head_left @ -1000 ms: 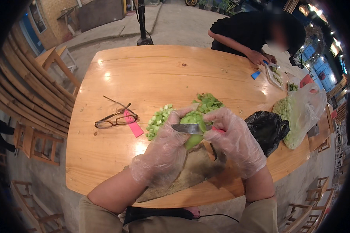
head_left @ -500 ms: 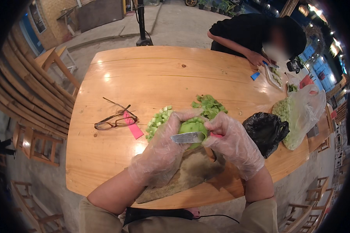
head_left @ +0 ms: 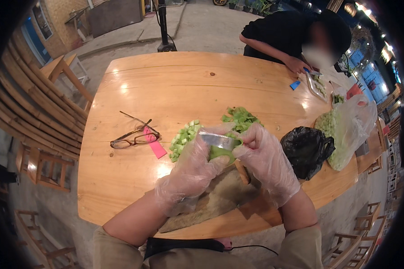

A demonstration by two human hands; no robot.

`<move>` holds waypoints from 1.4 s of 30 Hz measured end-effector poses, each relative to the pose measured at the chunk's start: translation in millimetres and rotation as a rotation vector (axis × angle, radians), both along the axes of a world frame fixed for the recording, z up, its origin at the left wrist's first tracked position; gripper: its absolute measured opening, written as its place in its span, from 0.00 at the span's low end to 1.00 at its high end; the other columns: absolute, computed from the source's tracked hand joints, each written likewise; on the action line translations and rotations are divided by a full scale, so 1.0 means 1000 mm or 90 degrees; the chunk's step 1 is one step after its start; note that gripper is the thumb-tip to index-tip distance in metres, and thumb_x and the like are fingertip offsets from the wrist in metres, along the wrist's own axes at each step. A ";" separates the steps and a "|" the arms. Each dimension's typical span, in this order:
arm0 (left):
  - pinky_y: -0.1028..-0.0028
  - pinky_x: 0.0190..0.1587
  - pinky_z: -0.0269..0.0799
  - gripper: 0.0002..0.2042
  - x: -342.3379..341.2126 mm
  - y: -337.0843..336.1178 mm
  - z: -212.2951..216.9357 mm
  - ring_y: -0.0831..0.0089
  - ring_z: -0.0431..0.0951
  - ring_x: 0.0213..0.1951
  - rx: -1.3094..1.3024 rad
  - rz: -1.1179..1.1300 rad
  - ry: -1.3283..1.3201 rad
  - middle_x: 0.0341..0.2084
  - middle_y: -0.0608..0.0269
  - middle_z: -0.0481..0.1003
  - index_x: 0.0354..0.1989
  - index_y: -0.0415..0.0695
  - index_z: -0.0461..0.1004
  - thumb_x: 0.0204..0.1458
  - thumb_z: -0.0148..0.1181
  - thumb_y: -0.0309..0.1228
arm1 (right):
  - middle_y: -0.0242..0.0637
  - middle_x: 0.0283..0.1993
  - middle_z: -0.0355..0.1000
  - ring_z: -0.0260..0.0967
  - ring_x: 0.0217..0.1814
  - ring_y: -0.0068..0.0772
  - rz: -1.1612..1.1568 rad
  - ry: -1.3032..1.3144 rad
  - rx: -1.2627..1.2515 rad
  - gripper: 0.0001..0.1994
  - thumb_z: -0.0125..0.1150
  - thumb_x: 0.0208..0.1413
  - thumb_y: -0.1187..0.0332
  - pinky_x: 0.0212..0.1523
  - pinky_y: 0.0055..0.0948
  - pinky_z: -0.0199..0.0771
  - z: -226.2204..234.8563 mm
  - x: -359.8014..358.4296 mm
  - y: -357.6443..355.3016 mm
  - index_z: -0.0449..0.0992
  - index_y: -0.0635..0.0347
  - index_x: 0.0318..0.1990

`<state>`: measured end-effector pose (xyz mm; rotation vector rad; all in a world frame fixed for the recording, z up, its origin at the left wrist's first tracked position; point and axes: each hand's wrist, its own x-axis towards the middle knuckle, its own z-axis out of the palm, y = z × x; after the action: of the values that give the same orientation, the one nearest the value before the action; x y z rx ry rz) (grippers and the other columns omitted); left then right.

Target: The person peels a green vegetable using a knife and then slices it into small pieces on a wooden cutting board. The person wears transparent gloves and works at a wooden table where other chopped vegetables and a black trash bag are visible.

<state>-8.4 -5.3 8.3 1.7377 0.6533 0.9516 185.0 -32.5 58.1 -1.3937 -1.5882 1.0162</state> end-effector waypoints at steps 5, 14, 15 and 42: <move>0.68 0.58 0.67 0.25 0.011 -0.009 0.007 0.68 0.70 0.56 -0.362 0.017 -0.303 0.55 0.55 0.68 0.65 0.40 0.56 0.59 0.52 0.26 | 0.34 0.26 0.69 0.65 0.28 0.24 -0.113 0.017 -0.087 0.16 0.59 0.61 0.57 0.33 0.26 0.68 0.006 0.017 0.015 0.72 0.65 0.35; 0.70 0.46 0.74 0.27 0.008 -0.001 -0.007 0.68 0.73 0.51 -0.392 0.006 -0.360 0.55 0.52 0.69 0.65 0.43 0.57 0.60 0.58 0.37 | 0.35 0.21 0.66 0.63 0.25 0.27 -0.061 -0.106 -0.057 0.22 0.51 0.64 0.53 0.30 0.30 0.63 -0.006 0.042 0.023 0.72 0.67 0.30; 0.69 0.46 0.75 0.27 0.009 -0.002 -0.005 0.68 0.73 0.51 -0.408 0.005 -0.374 0.55 0.51 0.69 0.65 0.44 0.57 0.60 0.59 0.37 | 0.35 0.21 0.66 0.63 0.25 0.28 -0.059 -0.094 -0.023 0.22 0.51 0.64 0.53 0.30 0.30 0.63 -0.009 0.042 0.022 0.73 0.68 0.31; 0.68 0.62 0.66 0.28 0.006 -0.005 0.005 0.70 0.68 0.59 -0.376 -0.015 -0.330 0.57 0.62 0.66 0.60 0.44 0.62 0.50 0.64 0.17 | 0.49 0.33 0.72 0.72 0.35 0.48 0.095 -0.189 -0.011 0.21 0.61 0.56 0.62 0.39 0.40 0.70 0.036 0.011 -0.007 0.74 0.55 0.57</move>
<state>-2.2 -10.0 12.9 0.9274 0.4988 1.0113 195.9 -39.2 94.4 -1.5107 -1.9275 0.9425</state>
